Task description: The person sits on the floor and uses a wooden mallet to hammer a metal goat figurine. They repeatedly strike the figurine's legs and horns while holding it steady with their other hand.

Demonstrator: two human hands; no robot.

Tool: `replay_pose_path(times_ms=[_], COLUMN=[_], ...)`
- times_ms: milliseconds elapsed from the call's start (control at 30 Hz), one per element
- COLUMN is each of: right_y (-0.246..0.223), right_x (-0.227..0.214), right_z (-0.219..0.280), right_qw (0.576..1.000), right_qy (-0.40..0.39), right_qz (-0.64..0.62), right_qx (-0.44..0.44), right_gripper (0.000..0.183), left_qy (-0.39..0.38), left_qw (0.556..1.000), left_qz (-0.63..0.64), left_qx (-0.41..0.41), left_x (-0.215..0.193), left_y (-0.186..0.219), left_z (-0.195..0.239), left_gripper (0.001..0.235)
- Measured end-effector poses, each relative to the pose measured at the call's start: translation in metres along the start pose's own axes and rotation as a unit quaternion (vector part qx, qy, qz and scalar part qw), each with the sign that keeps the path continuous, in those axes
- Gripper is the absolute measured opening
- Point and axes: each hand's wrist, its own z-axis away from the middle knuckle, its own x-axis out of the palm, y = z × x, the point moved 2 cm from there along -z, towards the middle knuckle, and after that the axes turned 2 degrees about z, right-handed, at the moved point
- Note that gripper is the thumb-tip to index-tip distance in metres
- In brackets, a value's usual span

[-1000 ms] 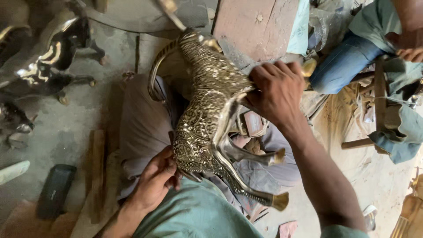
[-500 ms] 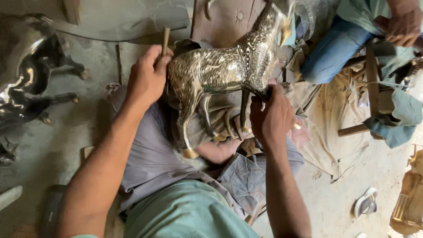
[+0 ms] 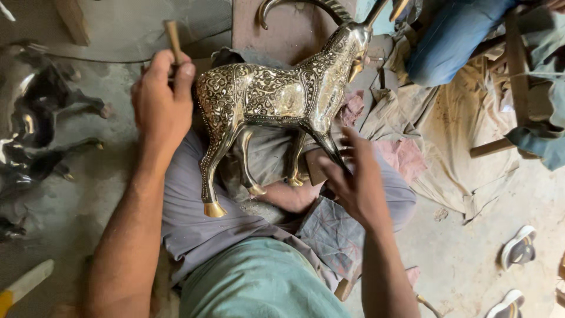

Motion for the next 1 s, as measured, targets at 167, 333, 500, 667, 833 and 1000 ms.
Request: replay_pose_path(times_ms=[167, 333, 500, 667, 833, 1000], right_y=[0.117, 0.219, 0.204, 0.192, 0.210, 0.218], right_x=[-0.049, -0.013, 0.063, 0.074, 0.076, 0.033], right_z=[0.126, 0.274, 0.327, 0.319, 0.318, 0.315], right_qw=[0.938, 0.791, 0.886, 0.856, 0.828, 0.811], right_qy=[0.257, 0.156, 0.071, 0.111, -0.048, 0.124], right_qz=[-0.038, 0.127, 0.170, 0.243, 0.223, 0.158], right_qx=[0.232, 0.578, 0.426, 0.443, 0.513, 0.549], right_gripper=[0.037, 0.047, 0.049, 0.053, 0.043, 0.074], left_qy=[0.008, 0.023, 0.049, -0.012, -0.102, -0.156], left_qw=[0.986, 0.951, 0.929, 0.961, 0.980, 0.972], left_qz=[0.146, 0.262, 0.315, 0.268, 0.172, 0.087], left_qx=[-0.078, -0.163, -0.186, -0.070, 0.008, 0.155], left_x=[-0.052, -0.073, -0.068, -0.059, -0.029, -0.012], left_y=[-0.004, -0.014, -0.002, 0.044, 0.083, 0.092], left_z=[0.049, 0.100, 0.109, 0.078, 0.032, 0.006], left_gripper=[0.015, 0.023, 0.029, 0.030, 0.030, 0.044])
